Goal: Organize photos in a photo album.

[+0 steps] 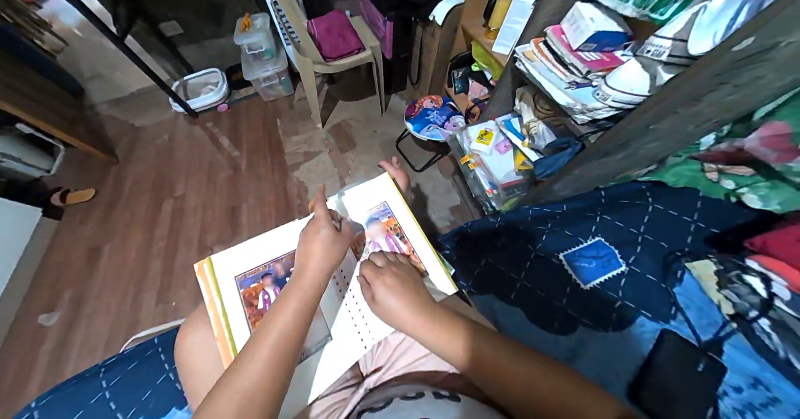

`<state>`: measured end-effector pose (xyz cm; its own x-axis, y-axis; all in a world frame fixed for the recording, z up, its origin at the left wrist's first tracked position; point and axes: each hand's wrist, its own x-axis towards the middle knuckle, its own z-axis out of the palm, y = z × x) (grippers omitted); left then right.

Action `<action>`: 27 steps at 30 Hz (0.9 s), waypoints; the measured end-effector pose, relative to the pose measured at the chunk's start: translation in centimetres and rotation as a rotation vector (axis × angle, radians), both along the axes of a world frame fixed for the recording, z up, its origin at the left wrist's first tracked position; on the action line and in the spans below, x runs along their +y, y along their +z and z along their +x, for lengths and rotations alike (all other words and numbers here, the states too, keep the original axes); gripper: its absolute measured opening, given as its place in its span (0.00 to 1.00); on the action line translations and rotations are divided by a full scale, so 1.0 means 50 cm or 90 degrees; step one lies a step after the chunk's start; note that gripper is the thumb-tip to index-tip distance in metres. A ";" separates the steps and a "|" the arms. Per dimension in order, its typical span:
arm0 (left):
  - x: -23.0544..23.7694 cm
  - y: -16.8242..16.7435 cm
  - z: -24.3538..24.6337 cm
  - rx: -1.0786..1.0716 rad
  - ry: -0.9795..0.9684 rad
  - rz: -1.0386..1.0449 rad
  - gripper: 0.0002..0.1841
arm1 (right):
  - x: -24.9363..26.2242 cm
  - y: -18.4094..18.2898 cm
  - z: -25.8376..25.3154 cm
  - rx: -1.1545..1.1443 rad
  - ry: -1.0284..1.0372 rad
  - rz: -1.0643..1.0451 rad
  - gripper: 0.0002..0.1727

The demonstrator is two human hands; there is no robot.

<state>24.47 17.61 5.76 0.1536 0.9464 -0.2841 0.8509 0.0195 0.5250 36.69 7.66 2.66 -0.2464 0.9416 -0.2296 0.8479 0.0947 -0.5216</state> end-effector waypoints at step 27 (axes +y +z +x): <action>0.036 -0.031 -0.047 -0.028 0.045 -0.013 0.39 | -0.038 -0.177 0.089 -0.040 -0.048 0.227 0.55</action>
<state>22.09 19.39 4.23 0.1000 0.9492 -0.2983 0.8230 0.0896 0.5610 41.12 5.74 -6.19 -0.1692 0.9801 0.1040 0.8887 0.1974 -0.4138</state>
